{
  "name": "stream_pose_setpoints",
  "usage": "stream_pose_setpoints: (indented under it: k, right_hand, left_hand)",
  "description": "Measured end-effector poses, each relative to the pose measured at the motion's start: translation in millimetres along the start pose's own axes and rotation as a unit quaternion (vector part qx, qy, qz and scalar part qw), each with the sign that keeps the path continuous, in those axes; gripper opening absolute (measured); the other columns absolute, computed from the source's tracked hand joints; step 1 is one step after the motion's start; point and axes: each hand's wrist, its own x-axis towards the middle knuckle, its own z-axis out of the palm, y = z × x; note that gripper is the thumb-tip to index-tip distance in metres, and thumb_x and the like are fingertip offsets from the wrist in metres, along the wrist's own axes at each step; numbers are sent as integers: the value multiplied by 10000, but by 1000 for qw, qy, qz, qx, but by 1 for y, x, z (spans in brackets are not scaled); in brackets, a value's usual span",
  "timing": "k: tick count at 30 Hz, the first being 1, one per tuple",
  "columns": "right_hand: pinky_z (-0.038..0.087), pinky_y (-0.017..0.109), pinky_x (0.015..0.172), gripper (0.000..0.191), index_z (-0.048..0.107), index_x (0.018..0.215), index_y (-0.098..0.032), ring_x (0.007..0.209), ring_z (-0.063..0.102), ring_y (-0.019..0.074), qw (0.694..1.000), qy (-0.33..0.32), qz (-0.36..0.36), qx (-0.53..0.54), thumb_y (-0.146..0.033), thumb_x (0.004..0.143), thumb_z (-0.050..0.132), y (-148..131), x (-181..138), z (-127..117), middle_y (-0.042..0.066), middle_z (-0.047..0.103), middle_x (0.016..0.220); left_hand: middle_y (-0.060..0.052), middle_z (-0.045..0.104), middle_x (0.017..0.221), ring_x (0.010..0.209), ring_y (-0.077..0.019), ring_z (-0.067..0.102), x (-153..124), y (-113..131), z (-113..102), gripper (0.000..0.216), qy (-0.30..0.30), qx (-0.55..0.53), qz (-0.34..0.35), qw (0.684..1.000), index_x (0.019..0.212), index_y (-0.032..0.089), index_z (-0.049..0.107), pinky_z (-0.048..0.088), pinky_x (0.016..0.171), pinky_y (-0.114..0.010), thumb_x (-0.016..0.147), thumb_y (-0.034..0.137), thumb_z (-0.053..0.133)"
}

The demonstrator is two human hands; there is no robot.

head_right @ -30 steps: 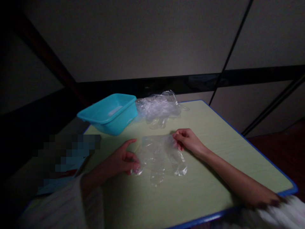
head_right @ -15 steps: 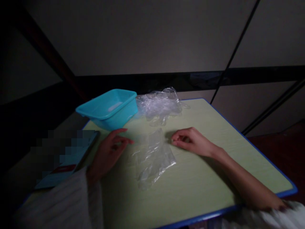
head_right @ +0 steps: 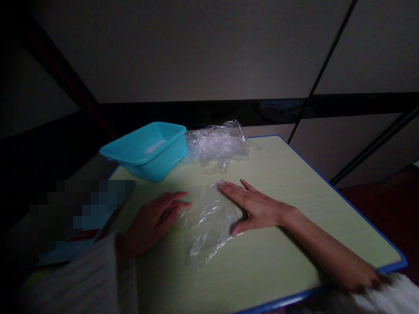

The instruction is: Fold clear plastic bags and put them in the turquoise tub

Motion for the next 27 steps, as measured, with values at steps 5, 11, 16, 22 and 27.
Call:
stream_pose_setpoints:
  k: [5,11,16,22,27]
  right_hand:
    - [-16,518,1127,941,-9,1477,-203,1405,109,271,1000,11,-12,-25,-620,813,510,2,6,4,114,162,1527]
    - [-7,523,1125,941,17,1479,-190,1398,136,289,999,18,-3,-29,-637,806,499,1,6,3,126,201,1516]
    - [6,536,1122,932,15,1479,-206,1395,149,294,999,18,3,-31,-626,808,507,2,5,3,123,204,1515]
    - [19,527,1127,918,19,1479,-230,1394,155,289,999,25,5,-32,-606,811,524,5,1,2,109,193,1519]
    - [36,541,1124,952,9,1477,-230,1390,172,293,999,29,11,-41,-615,791,544,8,-4,-2,111,191,1519]
  left_hand:
    - [-68,684,1039,960,-211,619,-1,-2,3,308,-21,19,23,999,1154,192,543,456,871,-351,890,239,390]
    - [-60,689,1028,964,-207,617,-1,-3,3,299,-30,13,34,999,1162,190,524,448,882,-349,899,243,392]
    - [-64,686,1036,967,-216,618,-1,-3,3,296,-28,13,28,999,1145,196,541,456,879,-365,895,257,395]
    - [-70,684,1026,947,-209,628,-2,-4,4,286,-20,10,25,999,1120,198,565,465,872,-351,887,253,410]
    - [-88,671,1074,996,-216,614,-1,-2,3,289,-25,18,23,999,1117,186,566,455,908,-364,893,263,401]
